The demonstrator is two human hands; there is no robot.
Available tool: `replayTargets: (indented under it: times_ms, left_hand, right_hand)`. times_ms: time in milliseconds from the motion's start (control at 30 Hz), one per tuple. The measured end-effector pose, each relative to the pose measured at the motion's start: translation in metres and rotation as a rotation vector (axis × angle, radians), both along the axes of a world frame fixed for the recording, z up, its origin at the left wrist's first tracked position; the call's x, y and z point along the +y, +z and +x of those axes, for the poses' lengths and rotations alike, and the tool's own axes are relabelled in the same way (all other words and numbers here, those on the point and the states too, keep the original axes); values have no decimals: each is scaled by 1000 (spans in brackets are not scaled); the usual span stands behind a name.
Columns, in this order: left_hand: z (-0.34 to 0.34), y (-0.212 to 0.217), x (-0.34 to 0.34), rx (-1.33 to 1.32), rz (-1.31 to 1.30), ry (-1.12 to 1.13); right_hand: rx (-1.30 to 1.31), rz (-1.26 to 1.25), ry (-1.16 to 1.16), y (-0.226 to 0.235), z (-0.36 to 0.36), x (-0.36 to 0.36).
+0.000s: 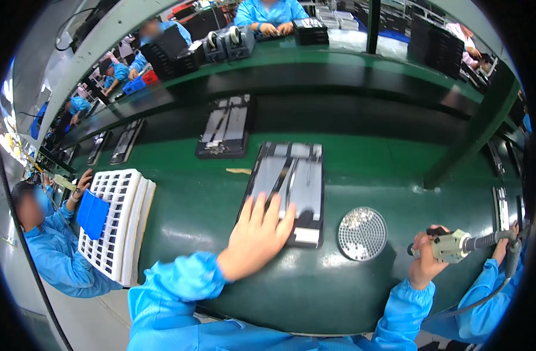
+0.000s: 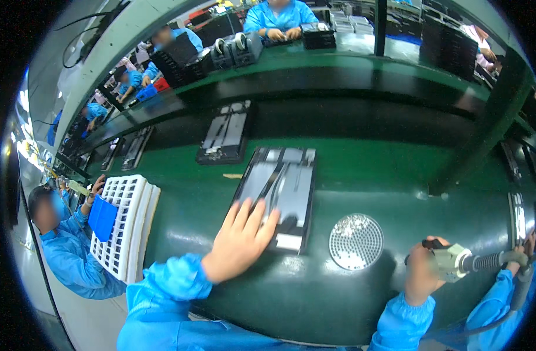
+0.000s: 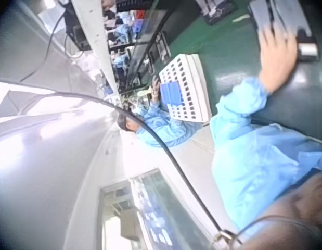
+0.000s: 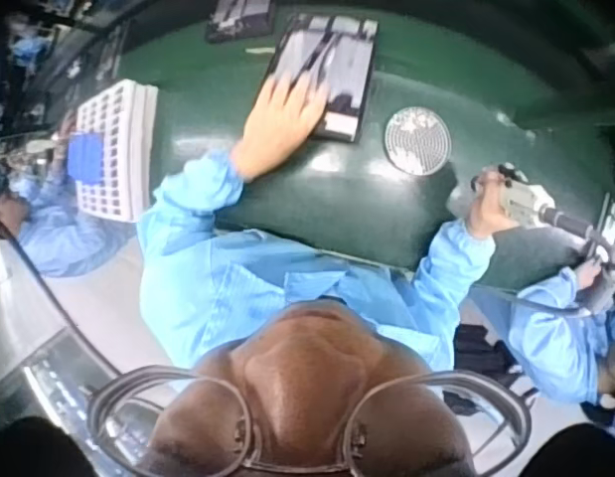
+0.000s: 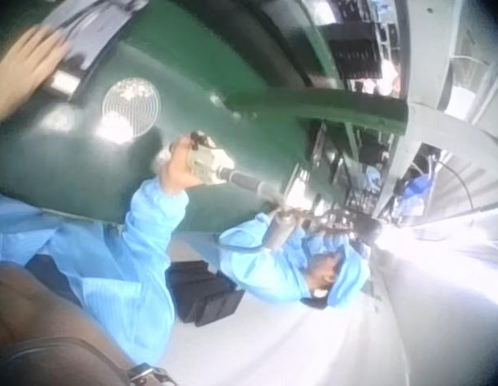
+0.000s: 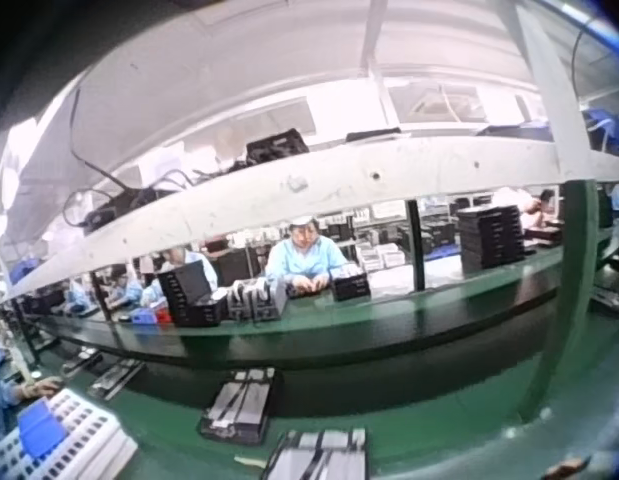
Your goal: Using an electric screwdriver to attach components to tablet screens on an assembly line.
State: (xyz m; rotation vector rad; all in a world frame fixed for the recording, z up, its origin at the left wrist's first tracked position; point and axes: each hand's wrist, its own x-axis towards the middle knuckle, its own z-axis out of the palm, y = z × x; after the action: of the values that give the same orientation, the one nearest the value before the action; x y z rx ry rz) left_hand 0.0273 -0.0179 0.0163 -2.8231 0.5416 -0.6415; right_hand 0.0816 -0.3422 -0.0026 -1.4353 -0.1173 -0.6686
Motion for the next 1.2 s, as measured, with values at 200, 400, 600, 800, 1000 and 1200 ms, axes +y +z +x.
replayTargets:
  times_ms: [200, 400, 600, 800, 1000, 1200]
  left_hand:
    - [-73, 13, -9, 380, -50, -52]
    - [-51, 100, 15, -29, -785, -324]
    - [-41, 97, 25, -41, -881, -466]
    - [-8, 79, 31, -7, -882, -566]
    - [94, 66, -7, -440, -893, -870]
    - [114, 96, 54, -474, -781, -967]
  right_hand:
    - [-16, -36, 82, 6, -4, 11]
    - [-17, 44, -19, 2, -13, 15]
    - [-6, 28, 74, 9, 4, 23]
    - [-27, -17, 81, 18, 12, 15]
    - [-109, -493, -178, -29, -14, -4]
    - [57, -32, -32, -12, -17, 32]
